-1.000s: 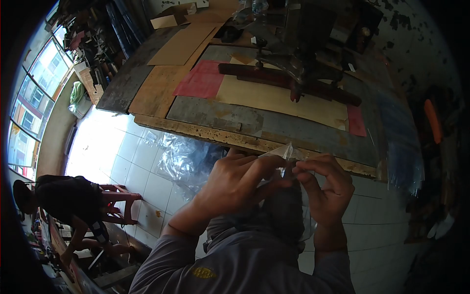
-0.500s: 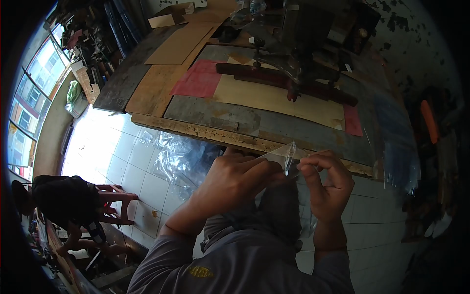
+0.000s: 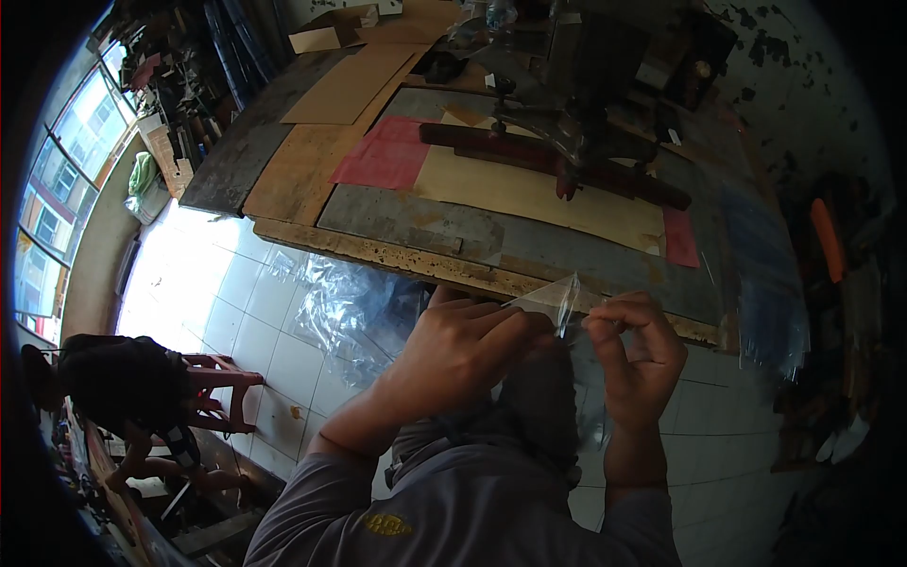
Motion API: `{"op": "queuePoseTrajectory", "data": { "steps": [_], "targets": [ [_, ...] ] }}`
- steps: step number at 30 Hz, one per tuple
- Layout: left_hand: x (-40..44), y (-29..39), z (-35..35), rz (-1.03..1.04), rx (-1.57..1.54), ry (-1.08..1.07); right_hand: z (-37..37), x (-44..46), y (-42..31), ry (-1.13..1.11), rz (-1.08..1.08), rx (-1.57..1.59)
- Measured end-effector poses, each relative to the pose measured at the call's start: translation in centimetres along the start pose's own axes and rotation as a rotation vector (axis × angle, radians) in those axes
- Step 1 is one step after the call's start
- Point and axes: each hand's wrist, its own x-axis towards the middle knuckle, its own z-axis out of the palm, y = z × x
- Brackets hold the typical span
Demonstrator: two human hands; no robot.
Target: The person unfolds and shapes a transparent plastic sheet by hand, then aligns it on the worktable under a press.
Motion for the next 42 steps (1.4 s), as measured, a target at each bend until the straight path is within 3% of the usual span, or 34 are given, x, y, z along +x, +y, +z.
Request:
{"op": "queuePoseTrajectory", "data": {
  "steps": [15, 24, 27, 28, 33, 36, 39, 40, 42],
  "targets": [
    [0.2, -0.2, 0.4, 0.102, 0.067, -0.001, -1.0, 0.1, 0.4, -0.028, 0.052, 0.115],
    [2.0, -0.7, 0.1, 0.244, 0.065, 0.071, -2.5, 1.6, 2.2, -0.238, -0.186, 0.022],
    [2.4, -2.9, -1.1, 0.135, 0.144, -0.019, -3.5, 2.3, 4.5, -0.012, -0.061, 0.256],
    [2.7, -3.3, -2.3, 0.056, 0.193, -0.110, -4.3, 2.7, 5.5, 0.049, -0.054, 0.247],
    [4.6, -8.1, -3.8, -0.015, 0.087, -0.116, -7.4, 4.0, 9.8, 0.320, -0.007, 0.131],
    [5.2, -10.9, -2.4, -0.160, -0.014, -0.051, -8.0, 4.0, 12.0, 0.318, 0.032, 0.061],
    [4.6, -14.8, 1.5, -0.170, -0.205, 0.050, -7.9, 4.0, 13.3, 0.294, 0.125, 0.024],
    [3.9, -15.9, 2.2, -0.228, -0.260, -0.020, -7.9, 3.9, 13.8, 0.285, 0.160, 0.011],
    [3.0, -16.9, 3.8, -0.389, -0.512, 0.049, -8.2, 3.2, 16.1, 0.263, 0.246, 0.046]
  ]
}}
